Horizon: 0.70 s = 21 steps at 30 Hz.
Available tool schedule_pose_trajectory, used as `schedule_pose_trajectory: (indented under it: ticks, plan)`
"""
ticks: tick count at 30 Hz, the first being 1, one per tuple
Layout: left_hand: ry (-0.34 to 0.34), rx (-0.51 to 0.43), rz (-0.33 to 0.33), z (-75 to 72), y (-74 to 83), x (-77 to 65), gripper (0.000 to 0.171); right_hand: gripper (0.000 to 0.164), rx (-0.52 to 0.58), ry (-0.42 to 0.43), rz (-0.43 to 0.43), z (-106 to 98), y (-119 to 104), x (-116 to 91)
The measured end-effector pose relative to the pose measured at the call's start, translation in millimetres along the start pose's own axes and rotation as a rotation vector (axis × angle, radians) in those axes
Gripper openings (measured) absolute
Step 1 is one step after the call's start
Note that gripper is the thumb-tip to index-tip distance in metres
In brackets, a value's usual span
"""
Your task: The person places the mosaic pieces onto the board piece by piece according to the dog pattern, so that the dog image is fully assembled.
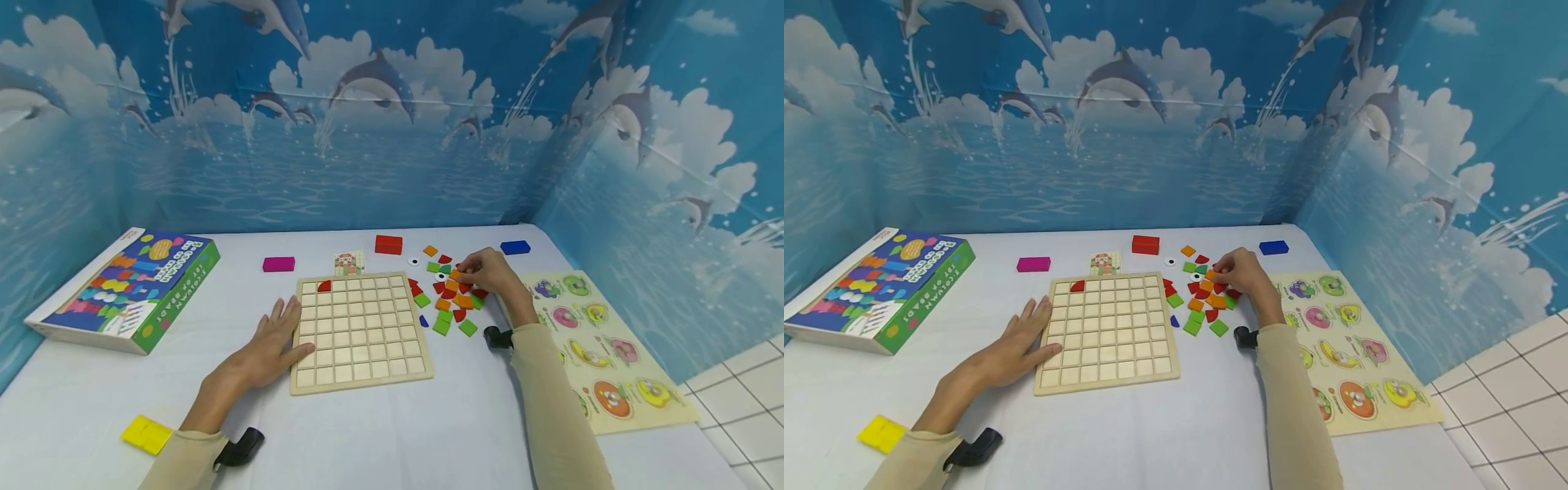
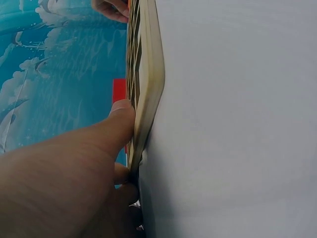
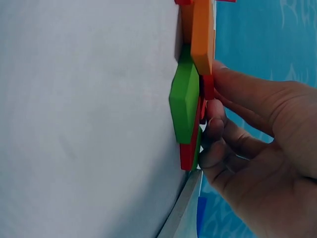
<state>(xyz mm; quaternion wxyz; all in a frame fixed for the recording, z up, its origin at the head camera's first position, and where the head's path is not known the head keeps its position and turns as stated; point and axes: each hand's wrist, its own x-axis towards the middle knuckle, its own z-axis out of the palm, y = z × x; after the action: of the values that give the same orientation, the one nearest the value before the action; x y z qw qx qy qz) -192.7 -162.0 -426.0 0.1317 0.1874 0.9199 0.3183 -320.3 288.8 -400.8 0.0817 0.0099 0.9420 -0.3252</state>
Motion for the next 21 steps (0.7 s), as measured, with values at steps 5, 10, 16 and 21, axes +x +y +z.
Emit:
schedule_pose_trajectory:
  ticks: [5, 10, 16, 21]
  plan:
    - [-0.001, -0.001, -0.009, -1.5, 0.5, -1.7, 0.092, 0.023, -0.017, -0.007, 0.049, 3, -6, 2]
    - [0.002, -0.019, 0.001, -1.8, 0.2, -1.9, 0.091, 0.018, -0.025, 0.025, 0.025, 4, -10, 0]
    - [0.000, -0.014, 0.002, 1.7, -3.3, 2.2, 0.092, 0.016, 0.038, 0.087, -0.015, 0, -7, -5]
    - [0.013, -0.003, 0.015, 4.3, -8.6, 3.3, 0.093, 0.019, 0.123, 0.109, -0.125, 5, -23, -5]
